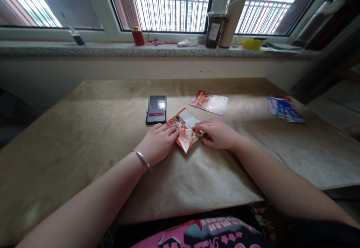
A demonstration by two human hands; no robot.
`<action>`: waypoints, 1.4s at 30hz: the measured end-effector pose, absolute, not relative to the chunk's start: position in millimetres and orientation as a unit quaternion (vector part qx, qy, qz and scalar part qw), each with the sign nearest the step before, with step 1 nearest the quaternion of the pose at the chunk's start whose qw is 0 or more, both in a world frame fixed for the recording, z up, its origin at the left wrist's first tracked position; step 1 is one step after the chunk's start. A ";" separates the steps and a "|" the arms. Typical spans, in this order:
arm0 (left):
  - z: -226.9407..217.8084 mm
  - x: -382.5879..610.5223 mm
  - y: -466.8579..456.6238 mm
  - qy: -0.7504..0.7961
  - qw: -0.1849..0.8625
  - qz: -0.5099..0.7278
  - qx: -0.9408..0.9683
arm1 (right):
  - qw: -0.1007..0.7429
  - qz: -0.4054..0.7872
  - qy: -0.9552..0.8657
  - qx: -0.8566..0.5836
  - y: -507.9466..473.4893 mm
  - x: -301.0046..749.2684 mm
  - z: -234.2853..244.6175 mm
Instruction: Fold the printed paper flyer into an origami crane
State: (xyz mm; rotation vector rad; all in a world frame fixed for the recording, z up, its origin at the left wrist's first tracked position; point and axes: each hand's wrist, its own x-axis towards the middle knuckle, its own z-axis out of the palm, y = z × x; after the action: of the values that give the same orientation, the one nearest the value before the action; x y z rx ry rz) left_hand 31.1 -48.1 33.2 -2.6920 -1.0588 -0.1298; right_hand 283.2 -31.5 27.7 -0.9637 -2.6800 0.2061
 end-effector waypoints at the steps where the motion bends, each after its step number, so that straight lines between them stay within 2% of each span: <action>1: 33.8 31.7 -49.3 -0.361 0.116 -0.047 -0.924 | 0.143 0.069 -0.931 -0.330 -30.8 283.5 27.6; 14: 44.9 25.2 -50.6 -0.424 0.059 -0.001 -0.904 | 0.131 0.035 -0.930 -0.342 -24.6 296.4 22.5; 26: 39.8 18.6 -37.1 -0.441 0.077 -0.008 -0.894 | 0.127 0.010 -0.924 -0.360 -28.5 298.1 22.6; 36: 36.1 9.0 -29.1 -0.441 0.055 -0.030 -0.895 | 0.166 0.057 -0.913 -0.367 -26.8 301.9 19.8; 42: 41.0 6.1 -29.1 -0.437 0.054 0.006 -0.898 | 0.176 0.102 -0.898 -0.389 -23.7 305.3 16.4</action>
State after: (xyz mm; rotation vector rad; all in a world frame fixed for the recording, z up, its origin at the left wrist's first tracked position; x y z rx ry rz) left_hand 6.1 -29.1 41.0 -2.7269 -1.3287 0.0167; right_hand 305.3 -23.7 16.4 -1.1017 -2.5445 0.2895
